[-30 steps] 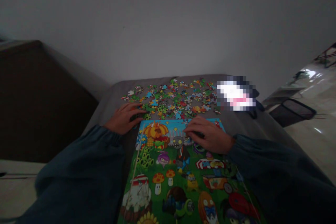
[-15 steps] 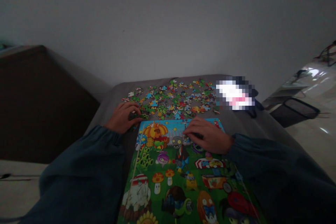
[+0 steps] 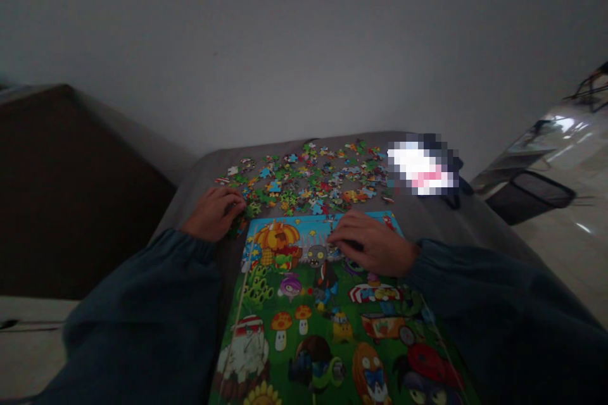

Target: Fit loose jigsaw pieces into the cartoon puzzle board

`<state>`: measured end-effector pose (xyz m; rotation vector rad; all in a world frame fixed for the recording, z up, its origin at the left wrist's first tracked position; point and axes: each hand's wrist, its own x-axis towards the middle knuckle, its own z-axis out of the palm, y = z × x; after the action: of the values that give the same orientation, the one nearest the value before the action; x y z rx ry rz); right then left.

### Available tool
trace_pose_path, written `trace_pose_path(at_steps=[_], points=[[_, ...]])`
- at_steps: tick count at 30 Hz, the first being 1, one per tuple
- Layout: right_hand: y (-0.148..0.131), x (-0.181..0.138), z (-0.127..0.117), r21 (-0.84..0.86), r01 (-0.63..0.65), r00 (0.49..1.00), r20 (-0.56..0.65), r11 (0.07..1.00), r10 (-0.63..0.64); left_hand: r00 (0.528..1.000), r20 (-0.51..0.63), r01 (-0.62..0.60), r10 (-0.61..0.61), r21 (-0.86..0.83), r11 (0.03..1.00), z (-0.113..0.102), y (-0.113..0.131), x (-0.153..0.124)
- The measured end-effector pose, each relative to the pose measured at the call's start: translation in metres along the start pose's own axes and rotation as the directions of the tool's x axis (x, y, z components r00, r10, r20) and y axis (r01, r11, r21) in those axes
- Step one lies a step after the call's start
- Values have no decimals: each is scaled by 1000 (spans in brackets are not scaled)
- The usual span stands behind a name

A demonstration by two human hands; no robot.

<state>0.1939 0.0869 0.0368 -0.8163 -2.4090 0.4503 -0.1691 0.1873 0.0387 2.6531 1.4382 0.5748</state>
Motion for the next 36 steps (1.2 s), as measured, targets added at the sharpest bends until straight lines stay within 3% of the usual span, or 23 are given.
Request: trace_pose_path(at_steps=[8, 12, 14, 17, 20, 25, 29, 36], points=[[-2, 2, -3, -7, -21, 999, 44, 1000, 21, 997, -9, -81, 80, -56, 995, -7, 25, 2], [-1, 1, -2, -3, -16, 999, 34, 1000, 16, 985, 140, -87, 104, -121, 989, -19, 28, -3], [0, 1, -1, -1, -12, 1000, 28, 1000, 12, 944, 295, -98, 150, -185, 978, -27, 35, -7], [0, 1, -1, -1, -8, 999, 32, 1000, 8, 832, 499, -120, 244, -268, 956, -32, 60, -15], [0, 2, -1, -2, -10, 999, 38, 1000, 10, 765, 570, -139, 300, -308, 941, -28, 86, -18], [0, 2, -1, -11, -13, 999, 42, 1000, 13, 766, 580, -80, 276, -341, 937, -24, 103, -16], [0, 2, -1, -3, -8, 1000, 20, 1000, 8, 817, 545, 11, 187, -339, 941, -19, 99, -13], [1, 1, 0, -21, -6, 1000, 20, 1000, 6, 879, 407, -94, 248, -362, 927, -11, 107, -11]])
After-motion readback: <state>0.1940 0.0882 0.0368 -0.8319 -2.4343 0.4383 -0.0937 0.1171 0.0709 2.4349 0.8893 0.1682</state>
